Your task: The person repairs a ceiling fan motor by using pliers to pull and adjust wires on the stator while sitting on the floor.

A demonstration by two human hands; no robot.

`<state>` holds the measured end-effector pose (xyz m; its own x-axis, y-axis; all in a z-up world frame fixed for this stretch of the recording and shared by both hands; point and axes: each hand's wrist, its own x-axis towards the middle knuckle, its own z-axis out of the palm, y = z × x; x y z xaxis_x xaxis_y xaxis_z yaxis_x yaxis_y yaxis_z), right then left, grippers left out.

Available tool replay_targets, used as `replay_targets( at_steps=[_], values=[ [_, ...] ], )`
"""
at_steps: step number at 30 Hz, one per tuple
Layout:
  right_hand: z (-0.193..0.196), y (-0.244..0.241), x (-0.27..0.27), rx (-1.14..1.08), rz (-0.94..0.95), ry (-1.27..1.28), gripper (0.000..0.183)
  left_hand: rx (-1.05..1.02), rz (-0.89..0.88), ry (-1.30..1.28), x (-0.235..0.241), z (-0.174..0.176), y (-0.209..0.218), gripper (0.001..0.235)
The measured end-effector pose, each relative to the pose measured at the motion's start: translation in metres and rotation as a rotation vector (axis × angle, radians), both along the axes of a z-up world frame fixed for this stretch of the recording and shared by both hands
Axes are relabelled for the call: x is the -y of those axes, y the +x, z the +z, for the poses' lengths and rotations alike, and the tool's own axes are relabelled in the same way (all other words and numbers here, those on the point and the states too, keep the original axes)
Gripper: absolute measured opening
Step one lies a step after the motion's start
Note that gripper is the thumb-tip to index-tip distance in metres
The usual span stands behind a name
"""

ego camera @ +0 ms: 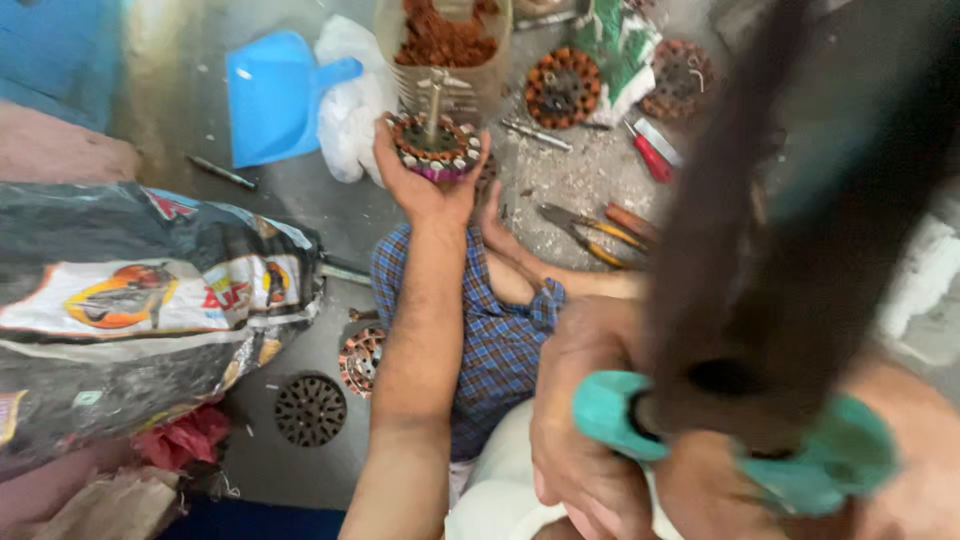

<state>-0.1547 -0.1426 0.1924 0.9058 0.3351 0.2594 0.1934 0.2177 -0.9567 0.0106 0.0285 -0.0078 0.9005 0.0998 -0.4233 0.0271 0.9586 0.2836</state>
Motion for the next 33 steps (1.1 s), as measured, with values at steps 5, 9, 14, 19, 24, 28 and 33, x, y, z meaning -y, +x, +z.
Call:
replay_targets(
  at_steps=[5,9,14,19,24,28,33],
  values=[
    [0.035,-0.009,0.016,-0.008,-0.013,0.059,0.051,0.015,0.0,0.02,0.009,0.007,-0.007,0.076],
    [0.017,0.0,0.062,-0.044,-0.17,-0.07,0.053,0.066,-0.03,0.047,0.008,0.004,-0.007,0.083],
    [-0.126,0.074,0.146,-0.007,-0.384,-0.954,0.044,0.162,-0.121,0.039,0.014,-0.002,-0.008,0.088],
    [-0.263,0.099,0.182,0.197,-0.567,-1.428,0.043,0.227,-0.273,-0.019,0.017,-0.017,-0.007,0.083],
    [-0.283,0.085,0.172,0.286,-0.581,-1.523,0.053,0.269,-0.352,0.046,0.024,-0.016,-0.007,0.07],
    [-0.306,0.068,0.151,0.336,-0.136,-1.504,0.062,0.219,-0.357,0.008,0.032,-0.008,-0.007,0.072],
    [-0.334,0.067,0.139,0.304,-0.064,-1.742,0.033,0.311,-0.37,-0.052,0.032,-0.014,-0.009,0.075]
  ],
)
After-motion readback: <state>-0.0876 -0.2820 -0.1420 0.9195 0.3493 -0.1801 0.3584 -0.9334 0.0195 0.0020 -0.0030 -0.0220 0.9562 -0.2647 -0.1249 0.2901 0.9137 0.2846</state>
